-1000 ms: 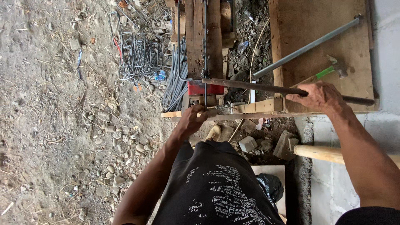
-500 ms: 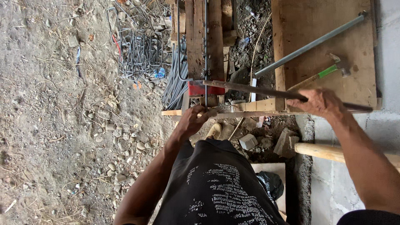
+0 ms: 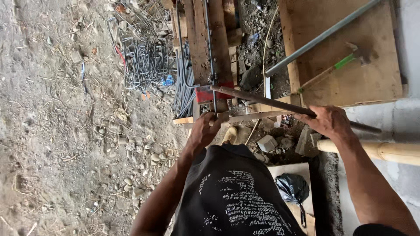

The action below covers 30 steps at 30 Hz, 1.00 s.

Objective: The person bends metal rods into U-shapes using a wooden jig and a hammer. They repeatedly position the rods, strike them to form the bend, and then place the finished pieces onto a pile on the ground.

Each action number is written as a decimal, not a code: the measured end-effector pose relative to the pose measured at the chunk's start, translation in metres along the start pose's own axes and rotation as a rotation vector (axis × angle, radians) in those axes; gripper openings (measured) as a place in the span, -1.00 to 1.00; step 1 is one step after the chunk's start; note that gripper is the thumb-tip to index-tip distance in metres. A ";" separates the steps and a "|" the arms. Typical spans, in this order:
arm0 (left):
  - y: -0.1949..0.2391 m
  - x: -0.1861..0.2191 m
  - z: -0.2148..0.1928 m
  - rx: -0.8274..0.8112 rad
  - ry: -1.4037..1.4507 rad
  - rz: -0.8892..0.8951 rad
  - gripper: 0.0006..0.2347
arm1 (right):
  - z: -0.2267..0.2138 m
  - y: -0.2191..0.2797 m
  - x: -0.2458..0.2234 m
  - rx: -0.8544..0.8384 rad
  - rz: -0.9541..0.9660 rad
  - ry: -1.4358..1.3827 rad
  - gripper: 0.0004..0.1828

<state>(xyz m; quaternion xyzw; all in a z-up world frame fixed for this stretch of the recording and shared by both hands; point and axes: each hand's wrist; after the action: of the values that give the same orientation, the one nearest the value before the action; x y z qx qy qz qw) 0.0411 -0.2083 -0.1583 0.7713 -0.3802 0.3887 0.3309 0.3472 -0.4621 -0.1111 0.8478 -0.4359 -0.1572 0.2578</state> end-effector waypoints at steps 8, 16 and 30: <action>0.001 -0.011 0.017 0.132 -0.077 0.022 -0.80 | 0.003 -0.005 0.005 0.112 -0.132 0.044 -0.18; 0.002 -0.014 0.011 0.051 -0.043 0.056 -0.81 | 0.011 -0.009 0.011 0.142 -0.131 0.111 -0.25; 0.008 0.007 -0.016 0.165 -0.409 0.125 -0.65 | 0.026 0.006 0.000 0.164 -0.027 0.102 -0.19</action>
<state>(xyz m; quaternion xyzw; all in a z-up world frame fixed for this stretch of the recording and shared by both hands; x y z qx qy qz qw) 0.0317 -0.2010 -0.1429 0.8334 -0.4533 0.2737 0.1582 0.3307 -0.4726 -0.1292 0.8787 -0.4223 -0.0812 0.2072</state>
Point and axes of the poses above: each hand's wrist, its own y-axis away from the middle knuckle, its own z-axis out of the palm, x = y × z, and after that the axes turned 4 degrees about z, right-handed
